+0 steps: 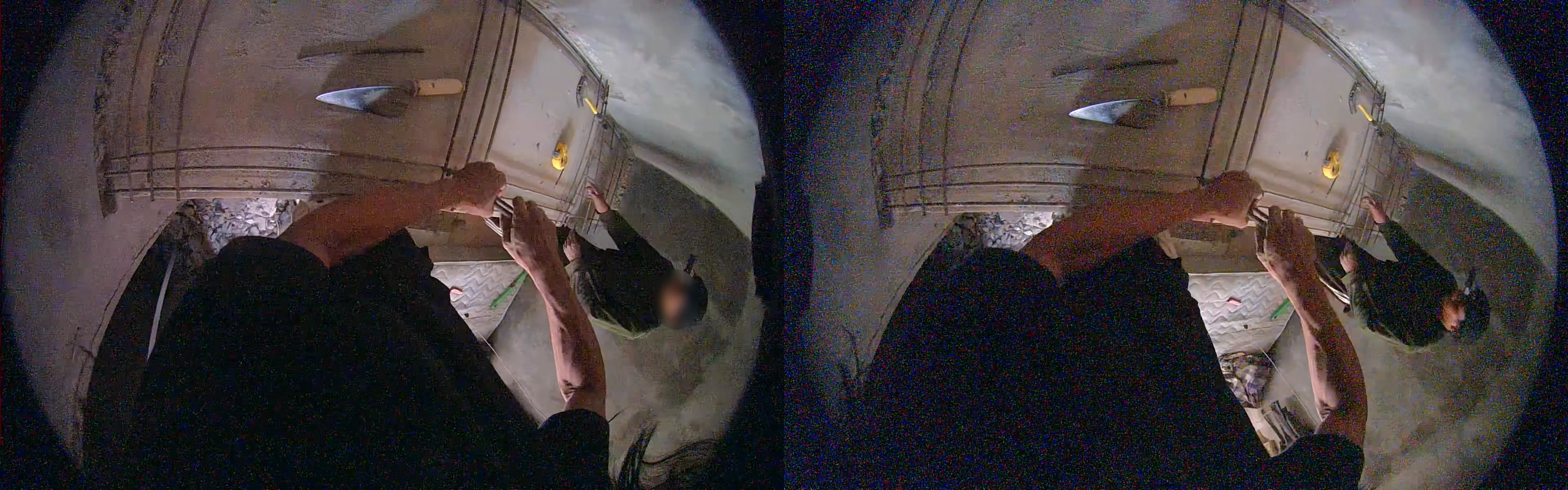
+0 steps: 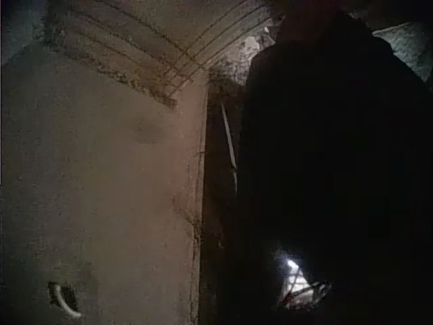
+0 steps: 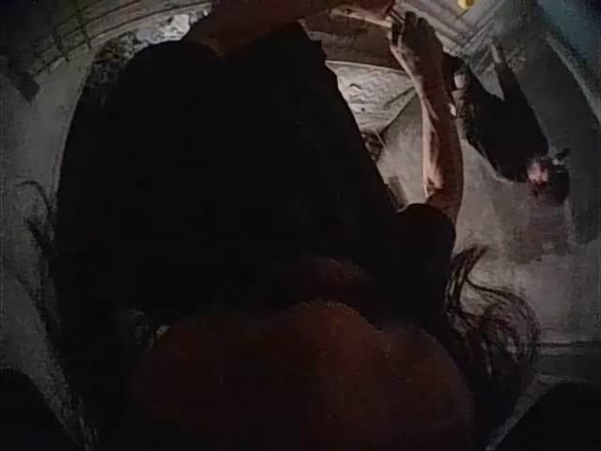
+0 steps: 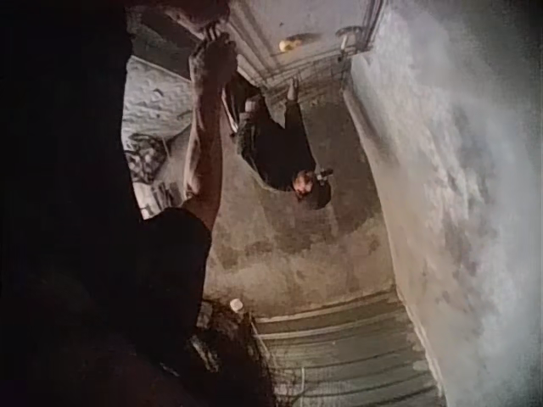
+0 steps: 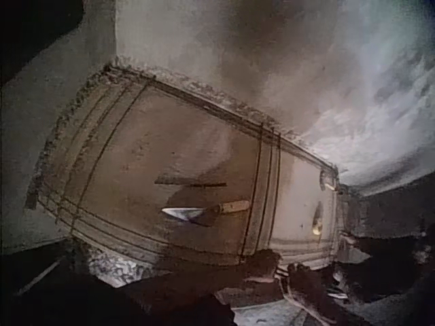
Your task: Twisting wire to secure rebar mesh for a concrete reinforcement task.
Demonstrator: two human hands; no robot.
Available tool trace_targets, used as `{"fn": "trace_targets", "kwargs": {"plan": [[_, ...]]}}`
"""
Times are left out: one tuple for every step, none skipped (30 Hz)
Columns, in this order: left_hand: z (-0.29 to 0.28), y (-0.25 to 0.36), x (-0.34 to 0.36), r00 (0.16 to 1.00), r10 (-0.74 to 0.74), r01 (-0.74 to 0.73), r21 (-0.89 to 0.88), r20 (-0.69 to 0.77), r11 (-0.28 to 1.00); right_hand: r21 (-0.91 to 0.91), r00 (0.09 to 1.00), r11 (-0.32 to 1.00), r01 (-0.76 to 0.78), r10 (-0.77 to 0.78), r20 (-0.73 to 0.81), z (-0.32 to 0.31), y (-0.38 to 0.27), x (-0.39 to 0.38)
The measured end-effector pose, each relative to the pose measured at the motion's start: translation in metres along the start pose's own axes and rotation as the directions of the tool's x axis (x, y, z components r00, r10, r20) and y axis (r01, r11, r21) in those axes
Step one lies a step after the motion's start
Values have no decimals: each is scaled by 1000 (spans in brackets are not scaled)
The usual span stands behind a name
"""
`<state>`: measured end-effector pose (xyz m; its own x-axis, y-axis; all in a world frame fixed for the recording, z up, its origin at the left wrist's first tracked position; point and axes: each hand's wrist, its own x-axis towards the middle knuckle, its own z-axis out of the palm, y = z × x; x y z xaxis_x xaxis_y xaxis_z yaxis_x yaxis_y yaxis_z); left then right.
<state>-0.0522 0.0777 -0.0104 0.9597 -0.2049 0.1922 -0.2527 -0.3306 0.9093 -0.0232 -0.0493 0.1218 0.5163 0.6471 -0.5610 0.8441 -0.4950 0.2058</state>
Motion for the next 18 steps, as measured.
{"fn": "trace_targets", "kwargs": {"plan": [[4, -1, 1, 1000, -6, 6, 0, 2, 1000, 20, 994, 995, -96, 95, 53, 0, -3, 1], [9, -1, 1, 996, -59, 58, 26, 67, 998, -2, 988, 995, -99, 99, 119, 6, -3, 4], [7, 2, -2, 985, -116, 109, 58, 130, 992, 5, 989, 996, -92, 91, 118, 18, 3, 3], [11, 2, -5, 984, -119, 111, 67, 131, 992, 85, 994, 994, 75, -81, 72, 30, 11, 1], [19, 1, -9, 993, -87, 77, 121, 75, 990, 154, 969, 958, 241, -246, 13, 41, 18, 0], [26, 4, -14, 998, -52, 47, 168, 20, 985, 239, 984, 971, 4, -47, 174, 44, 20, -1], [31, 4, -20, 998, -52, 47, 166, 23, 985, 241, 983, 970, 2, -46, 176, 48, 21, -2], [35, 3, -26, 987, 58, -33, 163, -151, 986, 430, 962, 902, 30, -144, 234, 51, 22, -3], [38, 5, -28, 931, 165, -115, 166, -325, 979, 598, 930, 801, 34, -245, 275, 51, 25, -7], [34, 5, -34, 932, 140, -88, 166, -335, 982, 463, 554, 444, -767, 95, 827, -10, -10, 11], [22, 11, -37, 966, 114, -82, 146, -231, 986, 460, 553, 449, -766, 95, 828, -14, -17, 11], [15, 12, -40, 989, 77, -61, 132, -125, 989, 520, 525, 201, -830, -32, 851, -15, -20, 13], [20, 7, -44, 990, 59, -41, 137, -131, 990, 512, 514, -59, -857, -166, 842, -16, -26, 16], [30, -1, -49, 980, 89, -59, 165, -180, 985, 489, 495, -78, -869, -186, 849, -19, -35, 18], [36, 0, -48, 963, 166, -130, 173, -214, 976, 484, 495, -101, -869, -162, 854, -22, -35, 12], [40, -1, -43, 960, 189, -157, 159, -209, 975, 491, 504, -118, -863, -131, 854, -24, -34, 6], [43, -4, -37, 965, 222, -208, 105, -142, 973, 499, 512, -134, -856, -101, 853, -25, -34, 1], [42, -4, -33, 967, 244, -240, 59, -68, 969, 491, 508, -146, -859, -120, 853, -16, -30, -3]]}}
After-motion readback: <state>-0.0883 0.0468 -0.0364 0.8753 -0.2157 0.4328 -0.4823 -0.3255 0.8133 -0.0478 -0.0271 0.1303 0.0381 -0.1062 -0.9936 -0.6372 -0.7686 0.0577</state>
